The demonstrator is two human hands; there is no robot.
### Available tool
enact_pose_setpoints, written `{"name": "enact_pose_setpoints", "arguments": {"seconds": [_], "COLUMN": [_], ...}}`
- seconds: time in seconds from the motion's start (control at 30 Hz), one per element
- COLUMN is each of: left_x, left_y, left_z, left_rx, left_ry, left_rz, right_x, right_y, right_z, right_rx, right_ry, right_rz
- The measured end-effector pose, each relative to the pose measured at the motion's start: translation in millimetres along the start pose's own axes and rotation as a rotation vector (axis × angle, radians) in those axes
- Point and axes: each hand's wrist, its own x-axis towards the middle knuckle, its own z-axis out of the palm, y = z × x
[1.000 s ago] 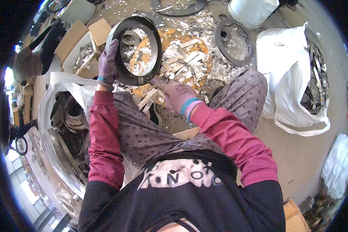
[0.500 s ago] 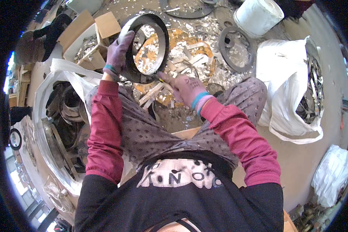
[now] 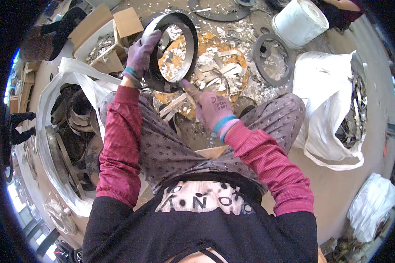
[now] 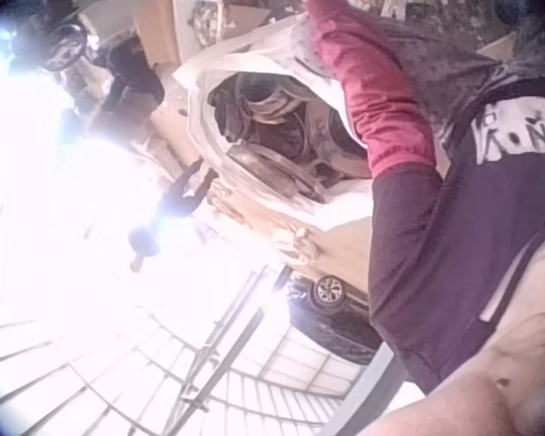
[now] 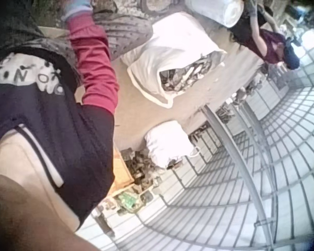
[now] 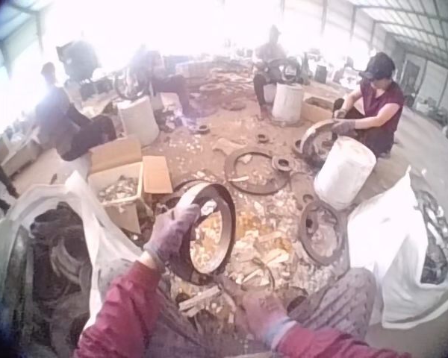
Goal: Using a utility knife to scrape and clean material from large circular metal gaskets or rings.
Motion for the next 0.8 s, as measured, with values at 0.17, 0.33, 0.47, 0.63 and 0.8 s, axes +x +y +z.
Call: {"name": "enact_pose_setpoints", "arguments": {"seconds": [0.17,0.33,0.47,0.63,0.8], "left_x": [-0.9,-1.3,0.2,-6.2,-10.1], "left_y": [2.0,0.6,0.0,-0.8,6.3], "left_z": [0.5,-0.3,0.5,0.4,6.7], "left_rx": [0.018,0.025,-0.048,-0.020,-0.245], "left_ry": [-0.007,-0.001,-0.036,-0.011,-0.215], "left_rz": [0.042,0.058,-0.031,0.086,0.075], "right_x": [3.4,4.2,6.9,2.2,12.4], "right_y": [5.8,-0.4,7.7,21.9,35.0], "right_z": [-2.2,-11.3,-9.3,-5.9,0.4], "right_rx": [-0.048,0.047,-0.011,-0.069,-0.121], "right_ry": [-0.111,-0.167,-0.190,-0.283,-0.311], "right_rz": [0.013,0.062,0.008,0.069,0.053]}}
